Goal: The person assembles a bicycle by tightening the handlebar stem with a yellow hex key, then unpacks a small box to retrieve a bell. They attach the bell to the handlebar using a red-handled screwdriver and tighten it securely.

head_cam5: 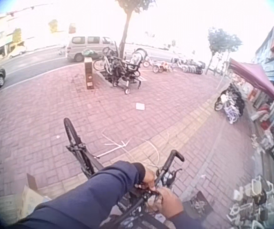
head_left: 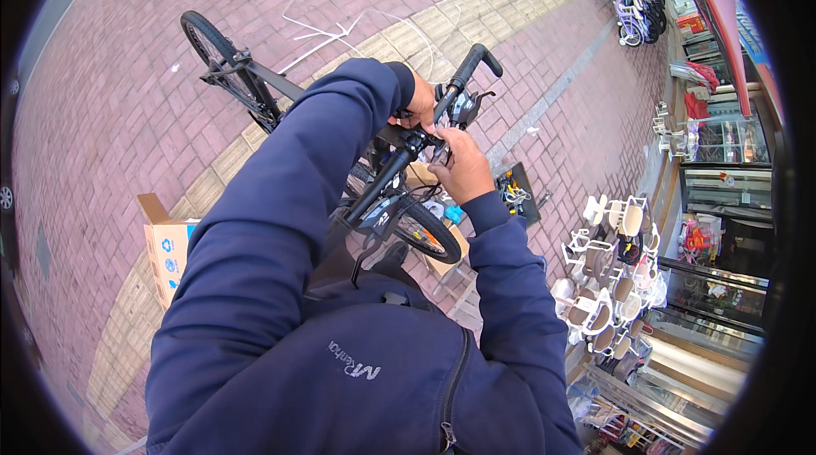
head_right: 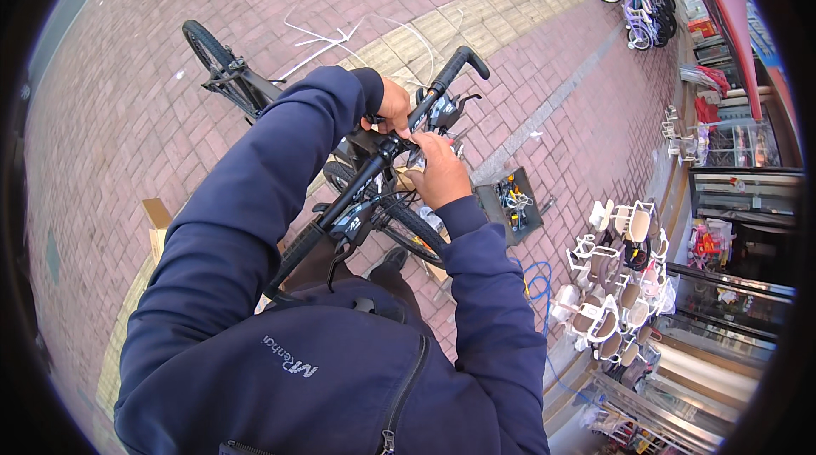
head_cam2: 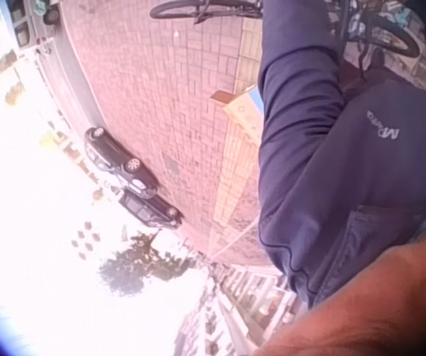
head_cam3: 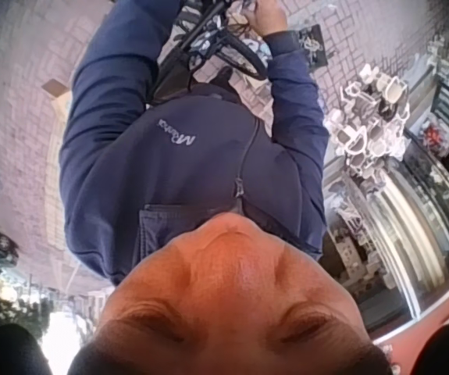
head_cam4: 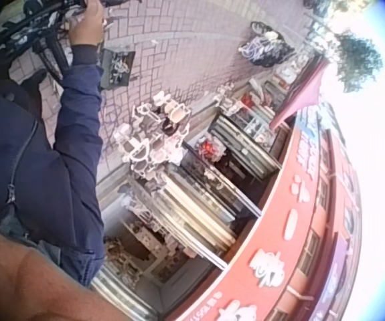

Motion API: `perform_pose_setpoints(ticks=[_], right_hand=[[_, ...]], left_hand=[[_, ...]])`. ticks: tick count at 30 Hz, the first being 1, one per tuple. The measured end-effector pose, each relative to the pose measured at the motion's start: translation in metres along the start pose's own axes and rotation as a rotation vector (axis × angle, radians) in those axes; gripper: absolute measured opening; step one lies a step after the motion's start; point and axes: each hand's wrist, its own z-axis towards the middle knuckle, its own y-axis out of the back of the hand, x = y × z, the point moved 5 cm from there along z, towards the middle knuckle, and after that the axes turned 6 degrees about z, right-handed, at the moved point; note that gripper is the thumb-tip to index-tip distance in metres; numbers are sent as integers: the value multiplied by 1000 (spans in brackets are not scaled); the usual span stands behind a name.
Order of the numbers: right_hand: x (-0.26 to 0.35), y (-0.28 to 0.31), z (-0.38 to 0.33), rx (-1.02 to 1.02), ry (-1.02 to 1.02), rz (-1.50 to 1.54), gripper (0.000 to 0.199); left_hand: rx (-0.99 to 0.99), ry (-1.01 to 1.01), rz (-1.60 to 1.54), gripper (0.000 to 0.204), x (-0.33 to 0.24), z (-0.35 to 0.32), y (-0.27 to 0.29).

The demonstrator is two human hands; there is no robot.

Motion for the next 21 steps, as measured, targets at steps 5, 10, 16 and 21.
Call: perform_pose_setpoints(ticks=[5,10,16,21], right_hand=[[-11,8,3,94,-397,264,43],[-15,1,20,54,-482,278,26],[-24,-3,27,38,-780,551,16],[-16,0,33,147,-753,448,11]], left_hand=[[-44,-24,30,29,-4,-8,0],[-33,-30,9,28,-5,-8,-2],[-37,-41,-59,26,-2,-5,-2],[-30,-33,-20,28,-3,-3,-2]])
